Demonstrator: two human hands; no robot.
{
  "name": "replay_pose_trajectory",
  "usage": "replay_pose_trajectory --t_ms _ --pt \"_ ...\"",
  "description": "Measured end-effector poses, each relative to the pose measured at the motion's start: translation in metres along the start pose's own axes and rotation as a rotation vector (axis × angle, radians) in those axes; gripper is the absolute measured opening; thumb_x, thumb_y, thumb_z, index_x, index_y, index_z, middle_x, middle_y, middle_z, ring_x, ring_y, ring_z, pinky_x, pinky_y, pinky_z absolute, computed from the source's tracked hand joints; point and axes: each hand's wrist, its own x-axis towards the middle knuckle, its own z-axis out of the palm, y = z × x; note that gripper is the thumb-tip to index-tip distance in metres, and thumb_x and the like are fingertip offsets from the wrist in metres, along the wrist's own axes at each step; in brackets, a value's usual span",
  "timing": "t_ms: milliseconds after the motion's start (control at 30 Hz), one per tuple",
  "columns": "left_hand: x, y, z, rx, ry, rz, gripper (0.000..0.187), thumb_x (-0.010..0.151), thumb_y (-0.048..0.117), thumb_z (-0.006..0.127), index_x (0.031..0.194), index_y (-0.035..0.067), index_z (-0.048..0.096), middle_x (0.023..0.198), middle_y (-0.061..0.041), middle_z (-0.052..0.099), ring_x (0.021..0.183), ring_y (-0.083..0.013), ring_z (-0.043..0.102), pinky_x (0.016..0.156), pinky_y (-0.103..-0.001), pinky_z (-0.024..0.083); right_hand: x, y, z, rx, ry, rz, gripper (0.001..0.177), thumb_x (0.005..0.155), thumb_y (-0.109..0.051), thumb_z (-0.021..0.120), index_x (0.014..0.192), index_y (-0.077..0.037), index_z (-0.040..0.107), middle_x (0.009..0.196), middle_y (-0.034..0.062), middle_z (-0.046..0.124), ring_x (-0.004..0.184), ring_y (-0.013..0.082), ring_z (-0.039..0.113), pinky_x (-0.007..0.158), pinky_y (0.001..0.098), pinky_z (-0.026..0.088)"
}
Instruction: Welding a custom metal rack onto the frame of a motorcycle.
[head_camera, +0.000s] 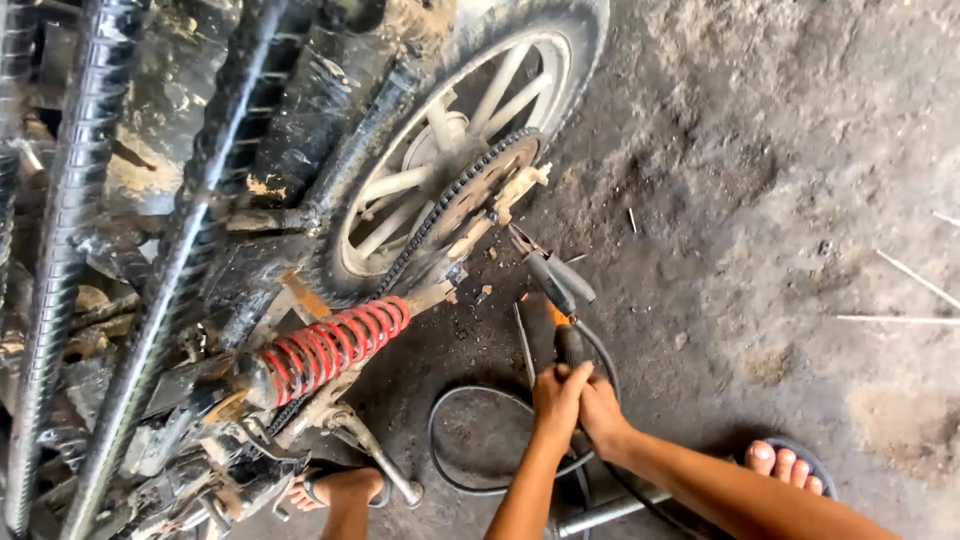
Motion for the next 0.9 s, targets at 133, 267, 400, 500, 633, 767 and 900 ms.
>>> replay_pose_trajectory --t_ms 133,267,400,500,633,767,900 --pt "-0.010 -0.017 0.006 -0.069 0.170 -0.116 0.054 0.081 0.049 0.072 0.097 -0.002 0.072 0.091 -0.017 0.075 0.086 -0.0275 0.072 0.079 -0.042 0.055 -0.026 -0.025 0.008 0.191 -0.066 0.139 0.032 0.096 -0.029 0.059 0.109 -0.002 0.070 0.091 0.0072 0.073 0.079 0.0182 0.069 0.068 0.0333 0.056" --pt "0.001 -0.044 -0.013 0.139 0.539 0.214 0.057 0.091 0.051 0.071 0.109 -0.004 0.071 0.100 -0.022 0.072 0.092 -0.0340 0.068 0.083 -0.046 0.053 -0.022 -0.036 0.002 0.241 -0.230 0.225 0.039 0.100 -0.042 0.055 0.085 -0.006 0.059 0.068 0.0029 0.059 0.054 0.0158 0.055 0.051 0.0305 0.044" --pt "0.003 -0.018 -0.040 -0.611 0.133 -0.050 0.047 0.093 0.044 0.068 0.119 0.005 0.066 0.101 -0.003 0.069 0.091 -0.0168 0.065 0.077 -0.037 0.052 -0.020 -0.055 0.011 0.437 -0.565 0.356 0.057 0.105 -0.056 0.049 0.072 -0.008 0.045 0.053 0.0032 0.046 0.041 0.0162 0.038 0.041 0.0307 0.029" --pt "0.022 -0.045 -0.043 -0.851 -0.074 -0.252 0.044 0.100 0.050 0.062 0.103 0.006 0.063 0.082 -0.008 0.062 0.061 -0.0256 0.056 0.050 -0.039 0.045 -0.043 -0.093 0.030 0.517 -0.537 0.397 0.042 0.102 -0.047 0.046 0.087 -0.008 0.056 0.054 -0.0006 0.047 0.039 0.0125 0.036 0.038 0.0273 0.027" --pt "0.024 -0.040 -0.038 -0.914 0.012 -0.098 0.033 0.100 0.038 0.063 0.112 0.007 0.066 0.086 -0.003 0.062 0.073 -0.0156 0.059 0.060 -0.033 0.049 -0.041 -0.100 0.032 0.525 -0.616 0.412 0.042 0.102 -0.046 0.047 0.088 -0.008 0.057 0.054 -0.0005 0.048 0.039 0.0124 0.039 0.038 0.0266 0.029" --pt "0.023 -0.039 -0.042 -0.812 0.219 -0.115 0.030 0.096 0.028 0.063 0.111 0.004 0.070 0.091 -0.004 0.069 0.079 -0.0160 0.065 0.069 -0.034 0.053 -0.052 -0.111 0.043 0.151 -0.322 0.302 0.040 0.099 -0.044 0.053 0.090 -0.006 0.059 0.064 0.0049 0.056 0.043 0.0152 0.048 0.040 0.0289 0.032" --pt "0.016 -0.030 -0.043 -0.730 0.247 -0.025 0.029 0.097 0.026 0.063 0.108 0.001 0.073 0.096 -0.006 0.072 0.084 -0.0166 0.065 0.075 -0.034 0.053 -0.055 -0.114 0.045 0.026 -0.222 0.237 0.041 0.098 -0.045 0.056 0.088 -0.005 0.060 0.065 0.0053 0.058 0.042 0.0153 0.049 0.038 0.0297 0.031"
